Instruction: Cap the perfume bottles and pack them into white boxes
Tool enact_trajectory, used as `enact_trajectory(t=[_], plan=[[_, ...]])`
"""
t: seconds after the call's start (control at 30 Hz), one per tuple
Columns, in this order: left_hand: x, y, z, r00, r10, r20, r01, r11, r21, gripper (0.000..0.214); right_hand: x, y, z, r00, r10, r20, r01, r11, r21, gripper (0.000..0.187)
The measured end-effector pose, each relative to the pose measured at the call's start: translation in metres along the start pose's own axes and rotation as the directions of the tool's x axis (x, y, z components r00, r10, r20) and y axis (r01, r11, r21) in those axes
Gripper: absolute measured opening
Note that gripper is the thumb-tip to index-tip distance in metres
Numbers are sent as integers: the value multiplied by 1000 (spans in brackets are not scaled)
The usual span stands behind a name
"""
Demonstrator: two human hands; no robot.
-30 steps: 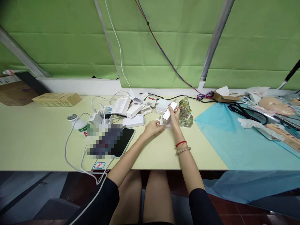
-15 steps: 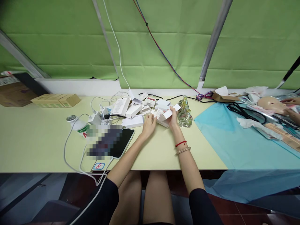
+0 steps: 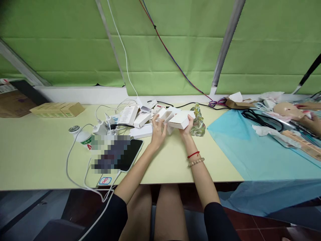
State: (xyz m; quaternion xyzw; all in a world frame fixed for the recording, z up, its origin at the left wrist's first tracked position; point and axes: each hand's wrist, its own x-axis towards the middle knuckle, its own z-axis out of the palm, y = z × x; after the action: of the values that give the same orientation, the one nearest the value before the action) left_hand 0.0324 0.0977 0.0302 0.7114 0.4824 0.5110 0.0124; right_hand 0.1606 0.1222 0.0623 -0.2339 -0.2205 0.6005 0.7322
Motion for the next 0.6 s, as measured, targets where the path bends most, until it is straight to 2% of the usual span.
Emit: enact_trajectory(t=[0.17, 0.27, 0.37, 0.5, 0.6], plan=[[0, -7, 1, 977, 162, 137, -160, 987, -24, 37, -7, -2, 7, 998, -16, 67, 14, 1000, 28, 37], [0, -4, -1, 965, 233, 121, -220, 969, -109, 43, -6, 0, 7, 994, -60, 93, 63, 998, -28, 38], [1, 0, -5, 964, 235, 122, -219, 967, -135, 45, -1, 2, 4, 993, -94, 72, 100, 992, -79, 42], [0, 0, -7, 956, 239, 170, -217, 966, -140, 50, 8, 5, -4, 978, -209, 8, 208, 963, -170, 48], [-1, 1, -7, 949, 262, 178, -243, 962, -121, 53, 13, 8, -12, 932, -363, -13, 338, 880, -334, 54]])
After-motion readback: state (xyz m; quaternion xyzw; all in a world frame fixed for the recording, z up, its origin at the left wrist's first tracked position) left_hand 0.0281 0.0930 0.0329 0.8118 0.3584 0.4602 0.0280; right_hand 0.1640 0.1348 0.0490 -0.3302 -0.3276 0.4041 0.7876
